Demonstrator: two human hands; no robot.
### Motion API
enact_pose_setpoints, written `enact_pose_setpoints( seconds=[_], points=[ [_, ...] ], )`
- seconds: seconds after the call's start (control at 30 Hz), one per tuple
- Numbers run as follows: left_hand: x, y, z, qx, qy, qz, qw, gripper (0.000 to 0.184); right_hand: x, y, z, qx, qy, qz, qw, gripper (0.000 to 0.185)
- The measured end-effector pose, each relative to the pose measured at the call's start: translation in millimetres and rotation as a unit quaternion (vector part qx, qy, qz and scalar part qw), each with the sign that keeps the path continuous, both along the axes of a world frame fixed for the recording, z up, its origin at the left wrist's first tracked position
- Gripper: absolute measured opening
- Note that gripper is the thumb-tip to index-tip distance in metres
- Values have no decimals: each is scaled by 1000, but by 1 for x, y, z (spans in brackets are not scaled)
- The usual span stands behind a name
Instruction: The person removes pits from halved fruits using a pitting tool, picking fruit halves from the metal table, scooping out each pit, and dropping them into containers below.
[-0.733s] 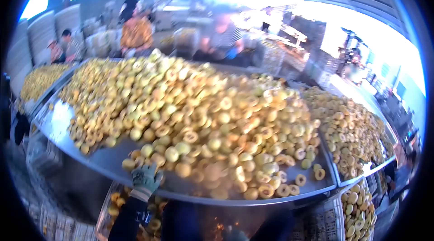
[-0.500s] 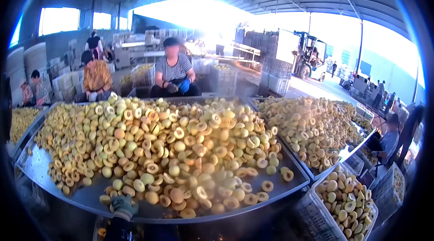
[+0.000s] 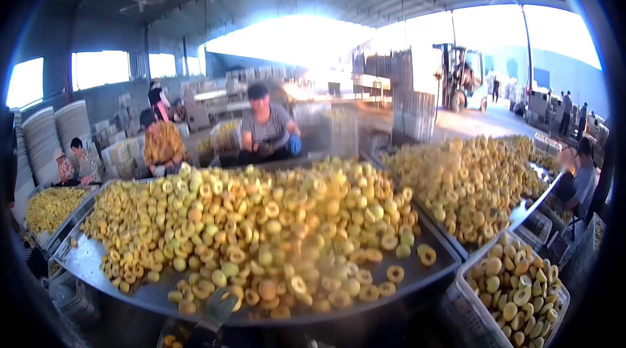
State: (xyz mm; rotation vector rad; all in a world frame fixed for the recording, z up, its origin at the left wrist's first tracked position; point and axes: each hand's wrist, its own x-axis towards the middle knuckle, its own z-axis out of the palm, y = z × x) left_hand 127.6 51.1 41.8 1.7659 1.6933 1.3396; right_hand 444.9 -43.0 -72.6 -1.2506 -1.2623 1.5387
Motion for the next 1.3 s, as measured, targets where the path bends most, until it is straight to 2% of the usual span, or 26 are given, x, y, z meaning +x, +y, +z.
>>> enact_pose_setpoints(
  seconds=[0.03, 0.07, 0.1, 0.13, 0.17, 0.2, 0.23, 0.27, 0.3, 0.37, 0.43, 0.47, 0.5, 0.57, 0.67, 0.73, 0.87, 1.0, 1.07, 1.17, 1.3],
  points=[
    [11, 4, -19, 33, 22, -47, 998, 19, -2, 6, 14, -3, 35, 4, 999, 28],
    [21, 8, -38, 66, 42, -94, 992, 17, 6, 40, -13, 9, 85, 88, 992, 43],
    [43, 3, -33, 52, 20, -125, 991, 20, 7, 50, 4, 14, 142, 167, 976, 59],
    [66, -9, -31, 82, -26, -114, 990, 19, 5, 37, 15, 75, 97, 132, 984, 43],
    [93, -29, 7, 93, -49, -160, 981, 19, -3, 19, 68, 132, 43, 91, 986, 29],
    [122, -45, 26, -1, -274, -171, 946, 17, -11, 1, 120, 182, -14, 45, 982, 22],
    [143, -56, 36, -81, -487, -162, 855, 15, -12, -1, 146, 121, -26, 30, 992, 21],
    [151, -66, 43, -111, -547, -186, 809, 16, -11, -4, 181, 69, 38, 44, 996, 17],
    [158, -71, 44, -134, -603, -217, 756, 19, -7, -5, 177, 88, 25, 43, 995, 20],
    [174, -80, 38, -95, -571, -207, 789, 30, 1, -6, 169, 125, -3, 41, 991, 27],
    [183, -82, 51, -94, -543, -178, 816, 40, 14, -3, 145, 212, -163, 72, 961, 31],
    [178, -81, 41, -72, -492, -205, 843, 45, 11, -5, 167, 208, -159, 66, 963, 32],
    [179, -83, 44, -74, -504, -195, 838, 45, 9, -8, 188, 203, -155, 60, 965, 34],
    [187, -85, 49, -81, -529, -177, 826, 45, 14, -12, 208, 263, -288, 94, 916, 34],
    [190, -87, 48, -109, -544, -137, 821, 43, 16, -14, 195, 333, -290, 78, 894, 34],
    [193, -87, 49, -106, -540, -122, 826, 42, 14, -13, 163, 272, -288, 69, 916, 32],
    [197, -93, 55, -109, -520, -110, 840, 39, 12, -17, 184, 238, -247, 74, 936, 30],
    [196, -98, 55, -92, -497, -105, 856, 38, 6, -20, 176, 299, -218, 84, 925, 29],
    [196, -99, 51, -83, -528, -110, 838, 32, 2, -19, 154, 283, -207, 92, 932, 31],
    [189, -97, 42, -94, -556, -101, 820, 29, -2, -18, 164, 224, -211, 112, 945, 32],
    [185, -95, 34, -133, -562, -96, 811, 34, 4, -16, 167, 245, -213, 157, 933, 36]
  ],
)
